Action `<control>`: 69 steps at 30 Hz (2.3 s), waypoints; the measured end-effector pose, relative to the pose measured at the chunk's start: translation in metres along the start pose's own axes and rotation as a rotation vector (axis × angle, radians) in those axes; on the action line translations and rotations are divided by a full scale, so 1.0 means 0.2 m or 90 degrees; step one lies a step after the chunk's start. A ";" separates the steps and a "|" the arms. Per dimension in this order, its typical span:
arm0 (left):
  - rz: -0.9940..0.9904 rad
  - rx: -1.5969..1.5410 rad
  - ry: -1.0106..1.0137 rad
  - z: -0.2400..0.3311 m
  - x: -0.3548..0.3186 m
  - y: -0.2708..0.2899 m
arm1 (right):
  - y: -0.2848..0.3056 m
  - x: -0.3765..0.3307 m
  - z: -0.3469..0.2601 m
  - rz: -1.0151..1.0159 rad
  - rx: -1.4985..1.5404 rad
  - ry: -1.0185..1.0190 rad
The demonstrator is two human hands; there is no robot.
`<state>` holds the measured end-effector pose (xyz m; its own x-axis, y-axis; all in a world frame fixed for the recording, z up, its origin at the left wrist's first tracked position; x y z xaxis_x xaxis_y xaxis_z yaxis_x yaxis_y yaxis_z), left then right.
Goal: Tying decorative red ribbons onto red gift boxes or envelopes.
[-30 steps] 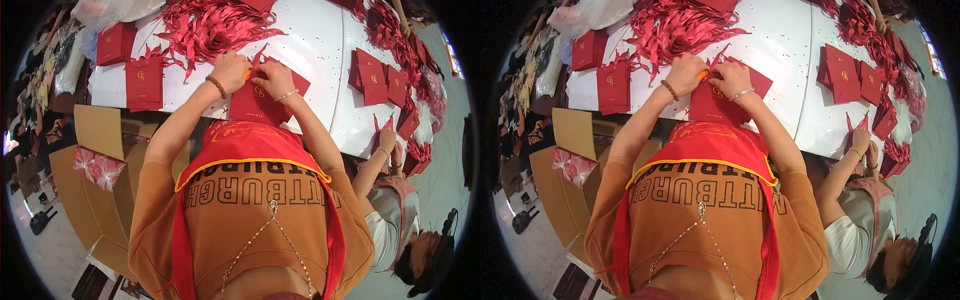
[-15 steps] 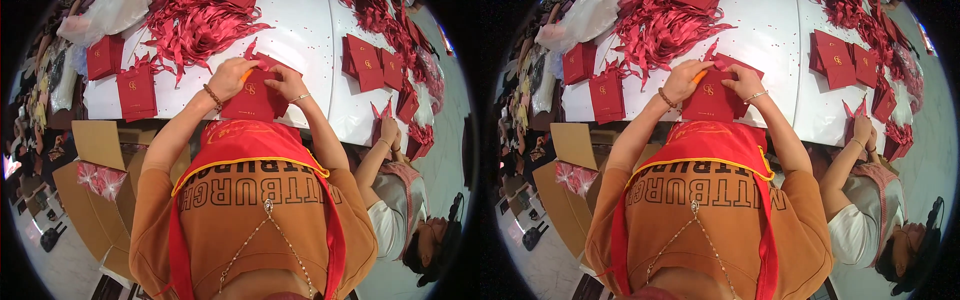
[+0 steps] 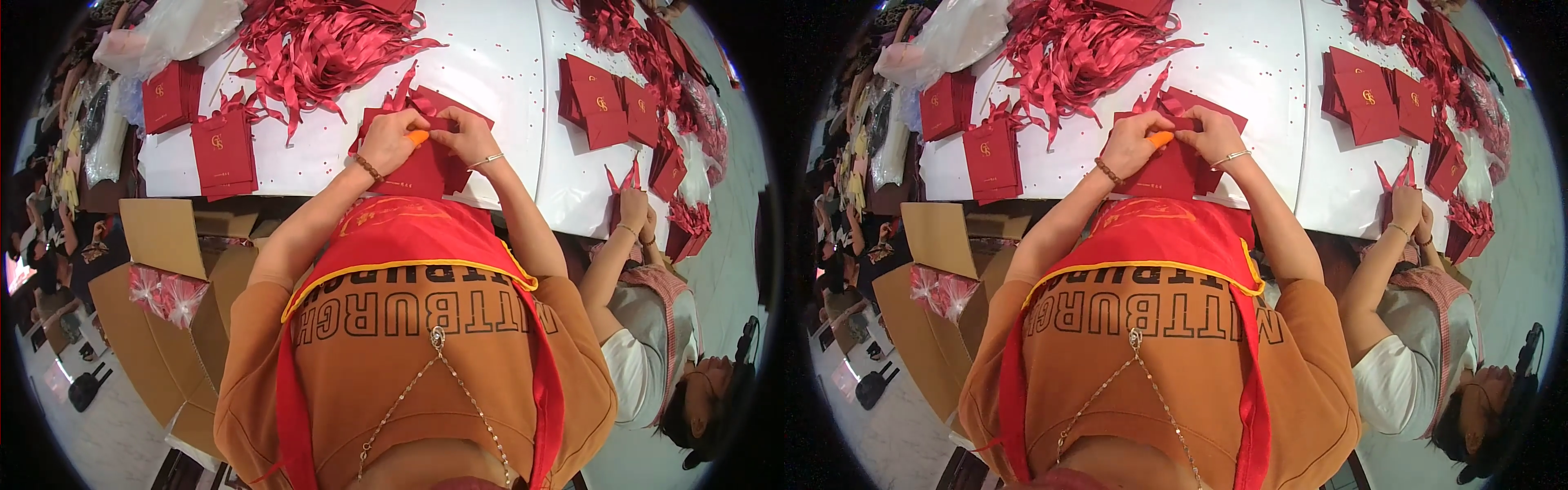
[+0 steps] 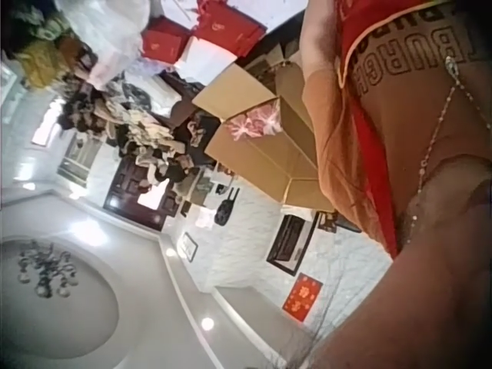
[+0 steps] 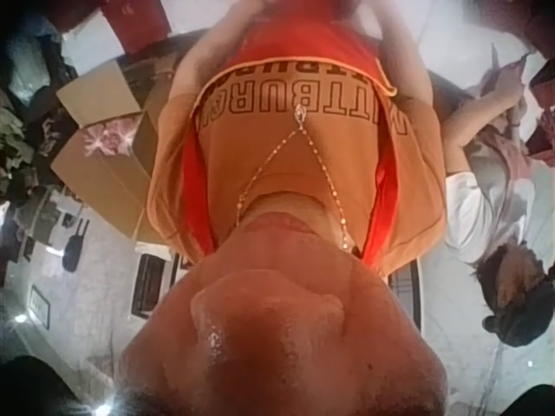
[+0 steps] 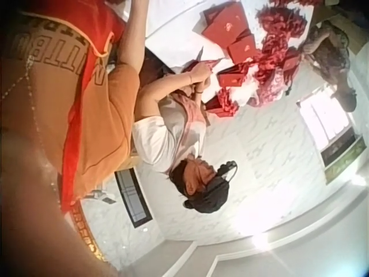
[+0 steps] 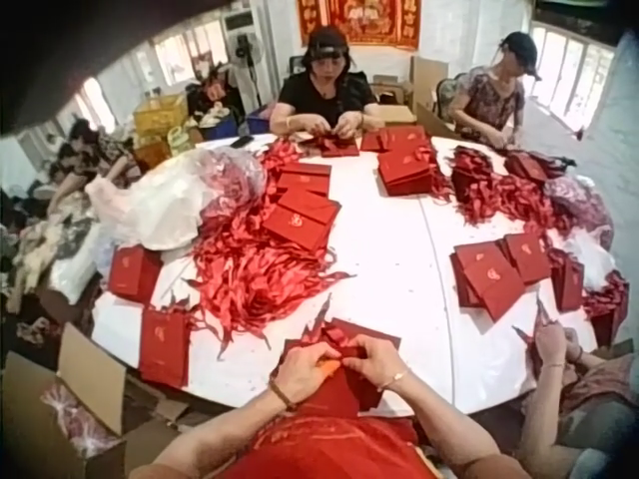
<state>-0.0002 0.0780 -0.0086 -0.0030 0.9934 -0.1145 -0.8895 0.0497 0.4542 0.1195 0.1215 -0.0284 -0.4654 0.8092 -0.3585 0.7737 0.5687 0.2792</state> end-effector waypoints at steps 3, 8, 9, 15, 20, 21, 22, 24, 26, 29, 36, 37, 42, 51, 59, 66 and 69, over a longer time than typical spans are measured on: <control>0.014 -0.162 0.056 -0.01 -0.01 0.02 | 0.00 -0.01 -0.01 0.001 -0.003 0.002; 0.032 -0.016 0.022 -0.05 -0.01 0.03 | -0.01 0.00 -0.01 0.000 -0.010 0.008; 0.058 0.054 -0.037 -0.04 -0.02 0.04 | -0.01 0.00 -0.01 -0.003 -0.015 0.011; 0.103 0.085 -0.034 0.05 -0.02 0.08 | 0.00 -0.01 -0.04 0.018 -0.049 0.053; 0.133 0.164 -0.131 0.09 -0.03 0.06 | 0.00 0.00 -0.01 0.009 -0.051 0.047; 0.113 0.188 -0.138 0.09 -0.04 0.04 | 0.00 0.01 0.01 0.003 -0.032 0.025; 0.114 0.188 -0.137 0.08 -0.04 0.04 | 0.00 0.00 0.00 0.001 -0.032 0.025; 0.113 0.211 -0.154 0.06 -0.04 0.03 | -0.01 0.00 0.01 -0.014 -0.025 -0.014; 0.091 0.126 -0.094 0.02 -0.02 0.03 | -0.01 -0.01 -0.01 -0.005 -0.021 0.028; 0.068 0.006 -0.020 -0.05 0.00 0.03 | -0.02 -0.01 -0.03 -0.012 -0.013 0.081; 0.053 0.032 -0.029 -0.04 0.01 0.02 | -0.03 0.00 -0.03 -0.030 -0.013 0.065; 0.053 0.032 -0.028 -0.02 0.02 0.02 | -0.03 0.00 -0.03 -0.031 -0.013 0.064; 0.022 -0.041 0.088 -0.04 0.02 0.02 | -0.03 -0.02 -0.10 -0.022 -0.038 0.173; 0.038 -0.125 0.152 -0.05 -0.01 -0.01 | -0.02 -0.06 -0.15 0.051 -0.126 0.160; 0.158 0.123 -0.085 0.11 -0.03 0.03 | -0.02 -0.10 -0.19 0.084 -0.121 0.230; 0.011 0.181 -0.061 0.10 0.01 0.09 | 0.00 -0.11 -0.14 0.060 -0.054 0.219; 0.021 0.377 -0.184 0.22 0.07 0.17 | -0.04 -0.13 -0.21 0.074 -0.118 0.308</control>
<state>-0.0115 0.0976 0.0438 0.1709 0.9789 0.1119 -0.4896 -0.0142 0.8718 0.1076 0.1018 0.0171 -0.5606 0.8187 0.1245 0.7633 0.4525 0.4611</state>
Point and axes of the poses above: each hand's wrist, its own x-axis towards the middle knuckle, its own y-axis out of the back of the hand, z = x × y, the point moved 9 cm from there along x, towards the middle knuckle, and after that the axes turned 6 degrees about x, right-handed, at the moved point
